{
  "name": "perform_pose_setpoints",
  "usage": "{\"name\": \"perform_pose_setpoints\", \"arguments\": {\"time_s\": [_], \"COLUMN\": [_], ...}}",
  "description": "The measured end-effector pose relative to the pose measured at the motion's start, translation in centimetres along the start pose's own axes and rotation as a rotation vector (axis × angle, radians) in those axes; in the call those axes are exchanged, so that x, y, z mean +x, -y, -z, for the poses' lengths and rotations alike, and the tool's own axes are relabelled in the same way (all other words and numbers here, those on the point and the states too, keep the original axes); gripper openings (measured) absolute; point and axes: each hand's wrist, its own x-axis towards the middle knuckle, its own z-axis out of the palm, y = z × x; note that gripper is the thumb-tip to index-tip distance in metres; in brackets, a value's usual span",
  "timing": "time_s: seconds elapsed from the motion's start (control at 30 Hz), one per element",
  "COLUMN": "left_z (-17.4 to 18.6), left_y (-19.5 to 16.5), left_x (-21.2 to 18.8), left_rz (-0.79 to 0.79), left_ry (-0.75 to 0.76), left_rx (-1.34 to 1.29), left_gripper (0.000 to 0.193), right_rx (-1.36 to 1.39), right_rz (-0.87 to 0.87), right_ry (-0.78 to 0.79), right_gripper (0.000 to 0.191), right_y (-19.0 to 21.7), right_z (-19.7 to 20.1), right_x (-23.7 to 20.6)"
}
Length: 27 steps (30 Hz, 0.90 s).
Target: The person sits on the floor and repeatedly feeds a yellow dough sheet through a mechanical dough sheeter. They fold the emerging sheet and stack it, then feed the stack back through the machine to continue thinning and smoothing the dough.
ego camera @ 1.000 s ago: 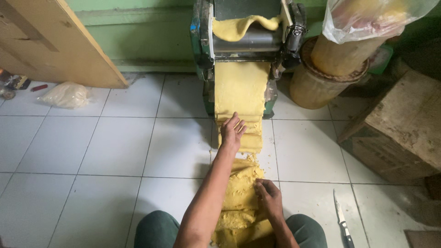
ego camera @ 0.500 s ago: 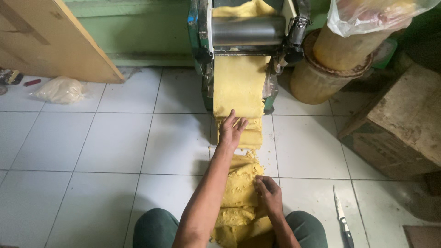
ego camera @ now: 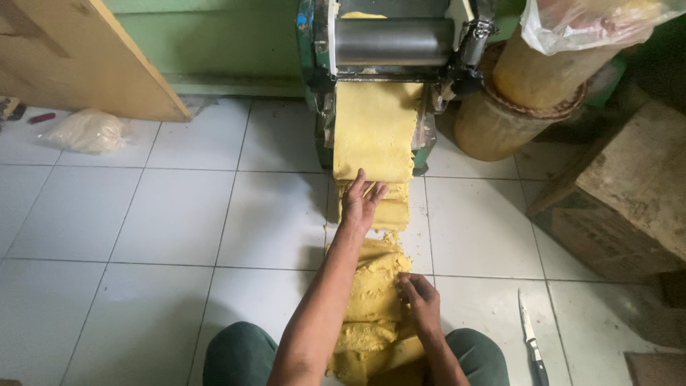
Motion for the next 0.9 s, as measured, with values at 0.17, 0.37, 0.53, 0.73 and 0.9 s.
{"name": "perform_pose_setpoints", "arguments": {"time_s": [0.17, 0.37, 0.53, 0.73, 0.9], "left_z": [1.0, 2.6, 3.9, 3.7, 3.5], "left_y": [0.4, 1.4, 2.2, 2.0, 1.4], "left_x": [0.5, 1.2, 1.6, 2.5, 2.1], "left_rz": [0.0, -0.026, -0.063, -0.001, -0.034], "left_ry": [-0.024, 0.002, 0.08, -0.1, -0.178], "left_rx": [0.014, -0.087, -0.053, 0.075, 0.169], "left_gripper": [0.064, 0.061, 0.058, 0.067, 0.061], "right_rx": [-0.132, -0.4, -0.908, -1.135, -1.227], "right_rz": [0.022, 0.642, 1.137, 1.223, 1.302], "right_ry": [-0.096, -0.179, -0.179, -0.237, -0.125], "right_gripper": [0.029, 0.029, 0.074, 0.091, 0.048], "right_y": [1.2, 9.6, 18.3, 23.9, 22.6], "right_z": [0.3, -2.3, -7.6, -11.3, -11.0], "right_x": [1.3, 7.4, 14.5, 20.4, 19.2]}}
